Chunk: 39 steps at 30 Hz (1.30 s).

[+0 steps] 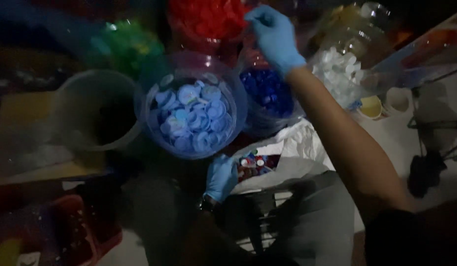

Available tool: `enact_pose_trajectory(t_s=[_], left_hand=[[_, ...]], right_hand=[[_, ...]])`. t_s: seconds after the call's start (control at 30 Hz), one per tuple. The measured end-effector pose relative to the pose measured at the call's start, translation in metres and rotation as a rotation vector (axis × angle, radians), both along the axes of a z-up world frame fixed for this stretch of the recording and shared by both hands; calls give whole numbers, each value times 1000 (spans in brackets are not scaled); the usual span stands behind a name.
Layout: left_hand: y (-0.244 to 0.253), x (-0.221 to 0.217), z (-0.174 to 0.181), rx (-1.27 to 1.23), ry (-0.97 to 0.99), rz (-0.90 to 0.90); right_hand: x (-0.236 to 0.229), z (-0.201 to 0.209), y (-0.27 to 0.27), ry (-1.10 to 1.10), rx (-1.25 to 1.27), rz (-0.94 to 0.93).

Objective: The person sorts small plastic bottle caps by color, picking them from a white bag and placing them into corresponding clear containers filled with red, blue, white, and other colored caps. The person handles the caps by hand and occasionally adjusts the bag.

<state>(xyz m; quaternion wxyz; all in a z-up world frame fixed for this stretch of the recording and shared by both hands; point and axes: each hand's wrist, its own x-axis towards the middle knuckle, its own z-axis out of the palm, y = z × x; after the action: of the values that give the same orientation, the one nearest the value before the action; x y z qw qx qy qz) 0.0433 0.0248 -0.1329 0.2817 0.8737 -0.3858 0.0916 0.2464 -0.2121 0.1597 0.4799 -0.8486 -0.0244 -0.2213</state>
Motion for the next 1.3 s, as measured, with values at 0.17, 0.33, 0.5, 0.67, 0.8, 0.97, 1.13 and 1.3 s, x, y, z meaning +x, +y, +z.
enact_pose_trajectory(t_s=[0.17, 0.33, 0.5, 0.67, 0.8, 0.97, 1.13, 1.3], left_hand=[[12, -3, 47, 52, 337, 197], [7, 4, -11, 176, 562, 141], [-10, -2, 20, 41, 646, 216], [-40, -24, 55, -229, 465, 489], [-51, 7, 89, -379, 126, 258], [-44, 0, 59, -503, 367, 218], [-26, 12, 50, -610, 723, 158], [-36, 11, 48, -468, 894, 364]], right_hand=[[-183, 29, 27, 344, 250, 234], [-241, -120, -38, 951, 558, 578], [-295, -435, -177, 1431, 420, -71], [-254, -556, -153, 1284, -74, -165], [-262, -551, -100, 1149, -20, 67], [-197, -440, -72, 1164, 467, 881], [-213, -358, 7, 1208, 858, -206], [-205, -308, 32, 1103, 1222, -342]])
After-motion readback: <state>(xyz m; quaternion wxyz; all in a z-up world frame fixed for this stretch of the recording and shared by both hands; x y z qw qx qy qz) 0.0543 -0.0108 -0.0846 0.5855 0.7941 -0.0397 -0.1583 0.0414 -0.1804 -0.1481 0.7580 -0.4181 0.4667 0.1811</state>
